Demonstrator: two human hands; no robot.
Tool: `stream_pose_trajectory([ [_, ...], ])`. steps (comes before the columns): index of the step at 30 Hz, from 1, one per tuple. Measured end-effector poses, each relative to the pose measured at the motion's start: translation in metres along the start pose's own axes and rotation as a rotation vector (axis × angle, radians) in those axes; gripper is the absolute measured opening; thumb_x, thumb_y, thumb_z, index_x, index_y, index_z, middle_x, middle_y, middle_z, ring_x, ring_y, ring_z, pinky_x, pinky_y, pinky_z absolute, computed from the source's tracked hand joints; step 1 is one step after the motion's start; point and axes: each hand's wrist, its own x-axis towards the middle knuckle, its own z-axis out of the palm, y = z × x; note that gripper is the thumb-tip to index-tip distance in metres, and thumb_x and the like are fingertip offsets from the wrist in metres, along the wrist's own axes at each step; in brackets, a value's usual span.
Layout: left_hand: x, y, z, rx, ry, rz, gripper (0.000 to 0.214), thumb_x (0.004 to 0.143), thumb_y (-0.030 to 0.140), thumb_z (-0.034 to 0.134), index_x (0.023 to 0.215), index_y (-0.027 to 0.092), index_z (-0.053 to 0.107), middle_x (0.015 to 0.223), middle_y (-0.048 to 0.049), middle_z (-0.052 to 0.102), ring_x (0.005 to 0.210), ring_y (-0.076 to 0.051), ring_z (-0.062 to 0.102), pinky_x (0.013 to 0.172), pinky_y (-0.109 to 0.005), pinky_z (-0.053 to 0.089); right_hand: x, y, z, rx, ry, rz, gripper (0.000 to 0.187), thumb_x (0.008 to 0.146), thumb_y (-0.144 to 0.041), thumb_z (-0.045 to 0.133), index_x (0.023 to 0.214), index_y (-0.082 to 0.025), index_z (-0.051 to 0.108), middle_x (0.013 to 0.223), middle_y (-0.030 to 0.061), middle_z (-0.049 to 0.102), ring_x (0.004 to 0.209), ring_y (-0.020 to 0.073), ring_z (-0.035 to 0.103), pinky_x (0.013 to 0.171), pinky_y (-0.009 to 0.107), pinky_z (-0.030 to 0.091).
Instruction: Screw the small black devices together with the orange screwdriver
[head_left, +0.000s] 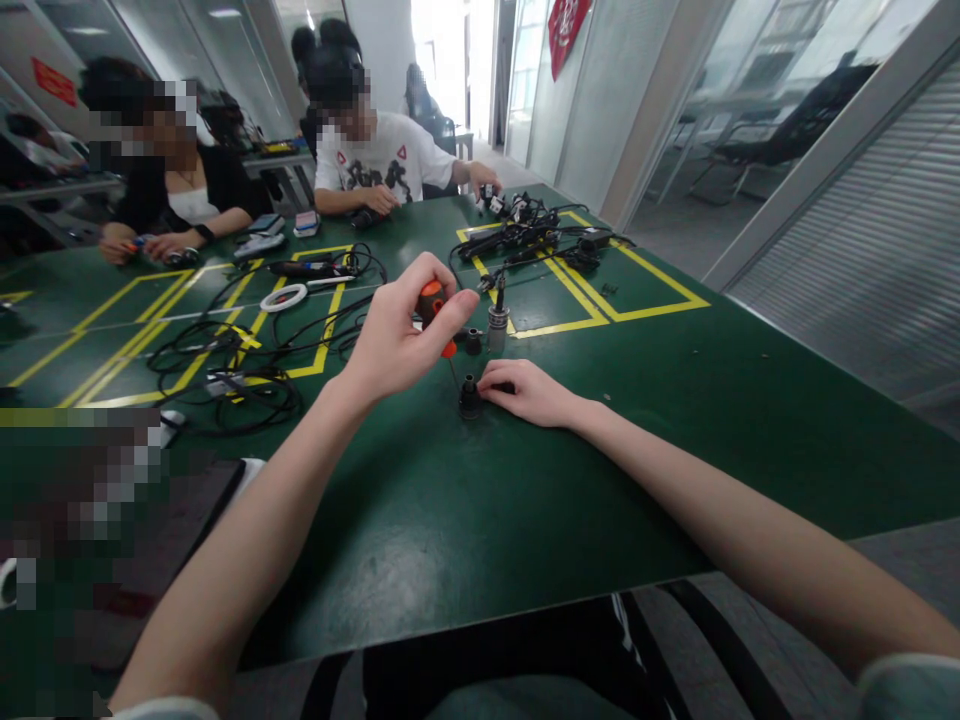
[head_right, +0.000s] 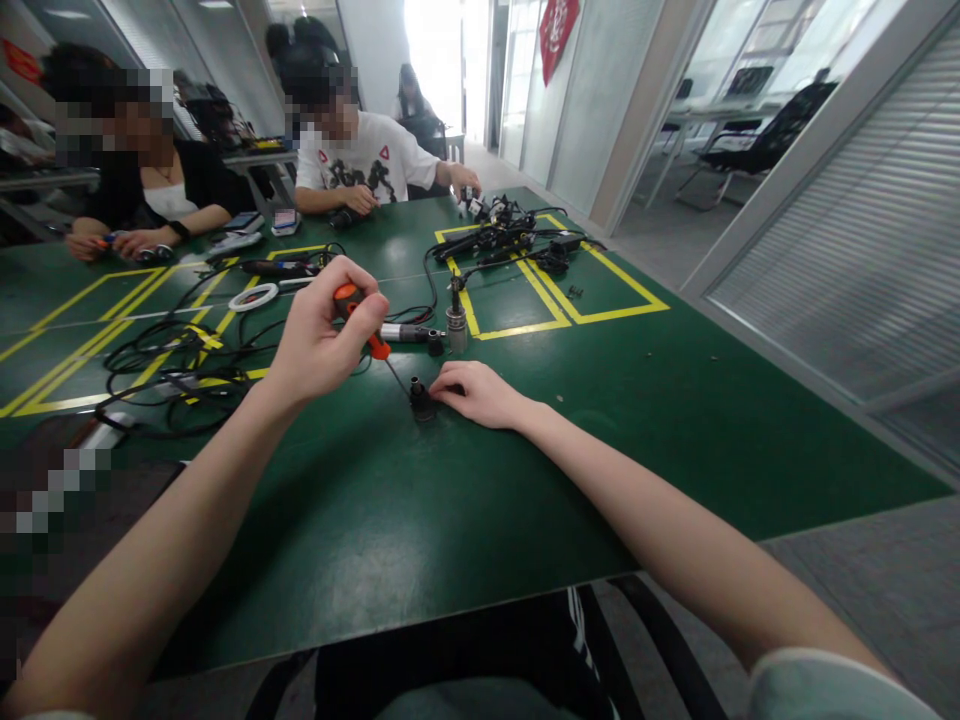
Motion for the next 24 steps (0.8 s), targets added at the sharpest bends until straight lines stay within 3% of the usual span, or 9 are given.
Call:
stream_pose_trajectory([
  [6, -0.0009, 0.0004, -0.0017, -0.110, -0.058, -0.027, 0.021, 0.105, 0.030, 0.042, 0.100, 0.021, 0.060, 0.082, -0.0014, 0.066, 0.070, -0.016, 0.062, 0.066, -0.030, 0.053, -0.0030, -0.0032, -0.0015, -0.014, 0.042, -0.017, 0.025, 0.095, -0.011, 0.057, 0.100, -0.019, 0.080, 0.099, 0.0072, 0.075, 0.087, 0.0180, 0.069, 0.081, 0.032, 0.054],
  [11, 0.0010, 0.0049, 0.0026, -0.138, -0.046, -0.044, 0.017, 0.105, 0.029, 0.049, 0.112, 0.021, 0.062, 0.092, -0.0025, 0.071, 0.070, -0.013, 0.066, 0.066, -0.027, 0.054, -0.0063, -0.0075, -0.0033, -0.020, 0.058, -0.025, 0.045, 0.082, -0.002, 0.052, 0.114, -0.019, 0.078, 0.107, 0.0076, 0.075, 0.091, 0.0192, 0.069, 0.083, 0.033, 0.057],
  [16, 0.0011, 0.0063, 0.0034, -0.158, -0.039, -0.064, 0.017, 0.105, 0.034, 0.057, 0.113, 0.022, 0.065, 0.089, -0.0021, 0.072, 0.072, -0.014, 0.069, 0.068, -0.027, 0.057, -0.0100, -0.0048, -0.0046, -0.030, 0.026, -0.043, 0.030, 0.085, -0.008, 0.061, 0.105, -0.020, 0.080, 0.111, 0.0101, 0.075, 0.104, 0.0245, 0.072, 0.096, 0.042, 0.059],
  [24, 0.0004, 0.0048, 0.0051, -0.168, -0.051, -0.062, 0.021, 0.107, 0.039, 0.057, 0.115, 0.022, 0.065, 0.084, -0.0014, 0.072, 0.067, -0.013, 0.070, 0.065, -0.025, 0.058, -0.0077, -0.0052, -0.0058, -0.018, -0.005, -0.018, 0.017, 0.095, -0.018, 0.063, 0.095, -0.020, 0.080, 0.102, 0.0090, 0.076, 0.092, 0.0213, 0.073, 0.088, 0.037, 0.059],
])
